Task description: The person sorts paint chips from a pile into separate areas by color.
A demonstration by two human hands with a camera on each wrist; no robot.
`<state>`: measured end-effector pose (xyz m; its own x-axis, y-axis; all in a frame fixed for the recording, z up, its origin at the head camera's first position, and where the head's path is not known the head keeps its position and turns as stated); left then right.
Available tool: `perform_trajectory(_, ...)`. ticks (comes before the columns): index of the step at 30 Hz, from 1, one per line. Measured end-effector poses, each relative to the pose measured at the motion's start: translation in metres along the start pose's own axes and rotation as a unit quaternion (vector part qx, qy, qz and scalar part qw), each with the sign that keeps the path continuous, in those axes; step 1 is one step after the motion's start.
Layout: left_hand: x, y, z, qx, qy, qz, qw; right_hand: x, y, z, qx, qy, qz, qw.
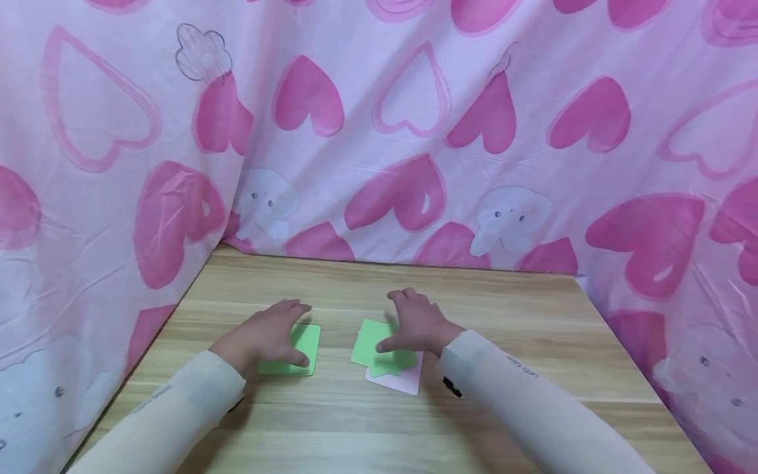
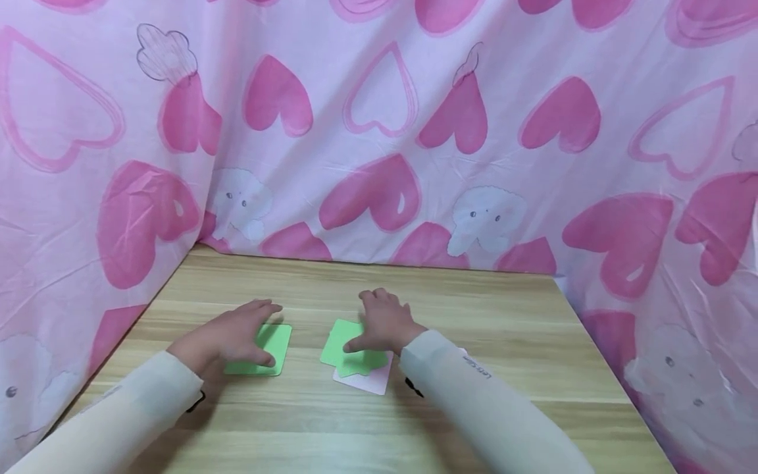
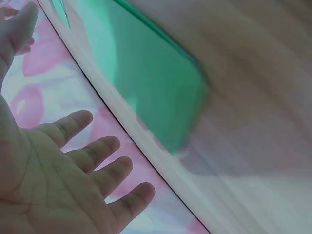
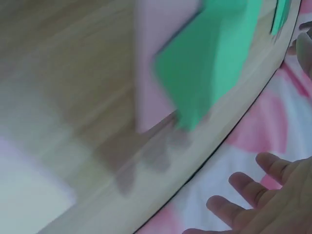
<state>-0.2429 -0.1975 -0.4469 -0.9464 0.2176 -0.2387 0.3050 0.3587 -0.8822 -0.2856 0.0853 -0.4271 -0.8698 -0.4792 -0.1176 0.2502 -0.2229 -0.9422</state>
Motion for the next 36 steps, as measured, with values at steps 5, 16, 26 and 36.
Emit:
perform_trajectory(5,0.012,0.004,-0.026,0.028,0.023,-0.002,0.9994,-0.006,0.001,-0.023,-0.003,-0.007,0.02,1.0)
perform_trajectory(16,0.03,0.039,-0.09,0.064,0.033,-0.01,0.9974,-0.009,0.006,-0.042,-0.008,-0.036,0.083,0.996)
perform_trajectory(26,0.035,0.058,-0.112,0.094,0.0,-0.008,0.9955,-0.006,0.016,-0.041,-0.065,-0.061,0.104,0.991)
perform_trajectory(36,0.036,0.06,-0.111,0.092,0.003,-0.006,0.9957,-0.002,0.022,-0.044,-0.05,-0.046,0.106,0.992)
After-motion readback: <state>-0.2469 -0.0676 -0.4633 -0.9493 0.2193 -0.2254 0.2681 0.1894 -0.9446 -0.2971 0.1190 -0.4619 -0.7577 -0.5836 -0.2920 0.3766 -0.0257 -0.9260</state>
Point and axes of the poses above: each hand's wrist, its own x-axis towards the middle knuckle, its own y-axis out of the palm, z = x × y, the point moved 4 cm from there along x, towards the middle knuckle, and after that the axes turned 5 degrees about -y, right-handed, at the moved point
